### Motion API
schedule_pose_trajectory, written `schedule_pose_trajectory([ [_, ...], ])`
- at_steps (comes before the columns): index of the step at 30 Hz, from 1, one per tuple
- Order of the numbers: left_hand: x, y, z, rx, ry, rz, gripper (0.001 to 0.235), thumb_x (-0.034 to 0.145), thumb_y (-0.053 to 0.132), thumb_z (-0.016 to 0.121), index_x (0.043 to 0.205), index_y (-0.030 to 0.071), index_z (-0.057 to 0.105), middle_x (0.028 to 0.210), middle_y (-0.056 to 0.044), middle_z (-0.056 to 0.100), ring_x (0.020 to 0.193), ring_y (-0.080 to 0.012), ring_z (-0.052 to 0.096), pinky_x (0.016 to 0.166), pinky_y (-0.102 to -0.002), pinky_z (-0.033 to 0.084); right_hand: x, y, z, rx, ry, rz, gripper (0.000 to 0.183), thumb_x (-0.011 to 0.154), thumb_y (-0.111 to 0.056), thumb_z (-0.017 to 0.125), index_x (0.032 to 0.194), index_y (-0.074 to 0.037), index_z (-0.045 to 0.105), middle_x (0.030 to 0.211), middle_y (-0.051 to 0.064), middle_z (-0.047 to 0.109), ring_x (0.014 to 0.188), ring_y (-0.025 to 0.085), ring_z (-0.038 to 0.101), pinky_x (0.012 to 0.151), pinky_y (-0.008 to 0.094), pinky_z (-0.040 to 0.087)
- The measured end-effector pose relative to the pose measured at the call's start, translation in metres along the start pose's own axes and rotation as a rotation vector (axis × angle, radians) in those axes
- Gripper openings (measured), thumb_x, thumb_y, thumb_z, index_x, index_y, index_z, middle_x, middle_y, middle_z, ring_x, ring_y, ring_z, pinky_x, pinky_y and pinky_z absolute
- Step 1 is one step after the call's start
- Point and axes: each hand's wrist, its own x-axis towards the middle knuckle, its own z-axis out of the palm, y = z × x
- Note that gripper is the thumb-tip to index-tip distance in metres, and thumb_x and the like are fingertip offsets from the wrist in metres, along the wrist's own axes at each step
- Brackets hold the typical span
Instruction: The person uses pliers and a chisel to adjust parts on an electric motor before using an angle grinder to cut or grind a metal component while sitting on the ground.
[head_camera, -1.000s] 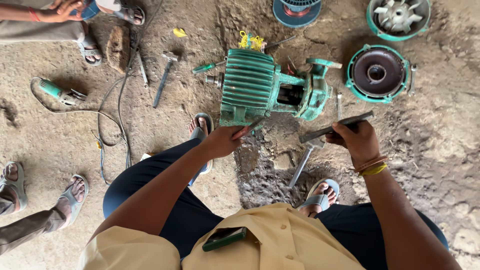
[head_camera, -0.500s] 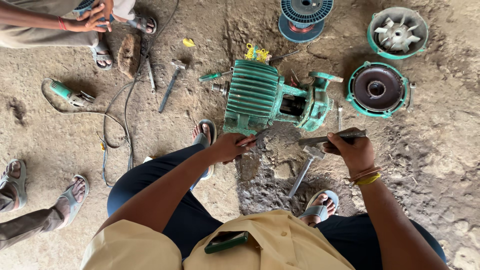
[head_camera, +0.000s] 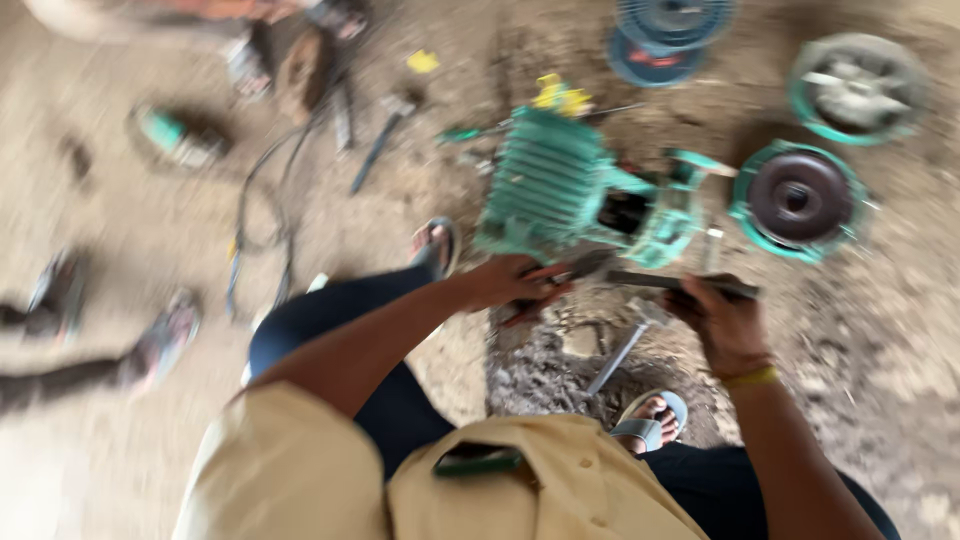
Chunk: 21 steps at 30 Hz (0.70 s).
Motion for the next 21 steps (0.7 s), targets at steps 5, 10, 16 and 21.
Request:
schedule_pose_trajectory([
  [5, 0.025, -0.002, 0.008, 0.03, 0.02, 0.099, 0.044, 0.095, 0.024, 0.071, 0.129, 0.0, 0.056, 0.11, -0.014, 0.072, 0.094, -0.0236, 0.077, 0.083, -0.04, 0.065, 0.002, 0.0, -0.007, -0.305, 0.092, -0.155, 0.017, 0.097, -0.005, 0.074, 0.105, 0.005, 0.062, 0.101, 0.019, 0.071, 0.088, 0.029, 0.075, 0.081, 0.042, 0.066],
  [10, 0.024, 0.012, 0.014, -0.053, -0.059, 0.08, 0.051, 0.089, 0.021, 0.071, 0.132, 0.004, 0.052, 0.109, -0.015, 0.074, 0.094, -0.0244, 0.079, 0.089, -0.042, 0.063, 0.002, -0.003, -0.002, -0.683, 0.086, -0.324, 0.017, 0.104, -0.005, 0.073, 0.105, 0.007, 0.062, 0.102, 0.023, 0.072, 0.087, 0.031, 0.074, 0.082, 0.043, 0.065],
  [16, 0.023, 0.016, 0.017, 0.167, 0.025, -0.018, 0.05, 0.089, 0.021, 0.074, 0.132, 0.003, 0.055, 0.107, -0.016, 0.075, 0.092, -0.0231, 0.078, 0.089, -0.04, 0.061, -0.002, -0.025, 0.001, 0.067, 0.143, 0.052, 0.017, 0.107, -0.015, 0.069, 0.11, -0.001, 0.059, 0.096, 0.016, 0.072, 0.086, 0.027, 0.075, 0.083, 0.041, 0.065],
  [21, 0.023, 0.007, 0.012, 0.0, 0.068, 0.061, 0.049, 0.089, 0.019, 0.073, 0.131, 0.002, 0.056, 0.111, -0.013, 0.072, 0.09, -0.018, 0.078, 0.084, -0.035, 0.065, -0.002, -0.025, 0.001, -0.065, 0.173, -0.003, 0.017, 0.106, -0.011, 0.07, 0.113, 0.001, 0.061, 0.098, 0.016, 0.072, 0.088, 0.028, 0.075, 0.082, 0.042, 0.065],
])
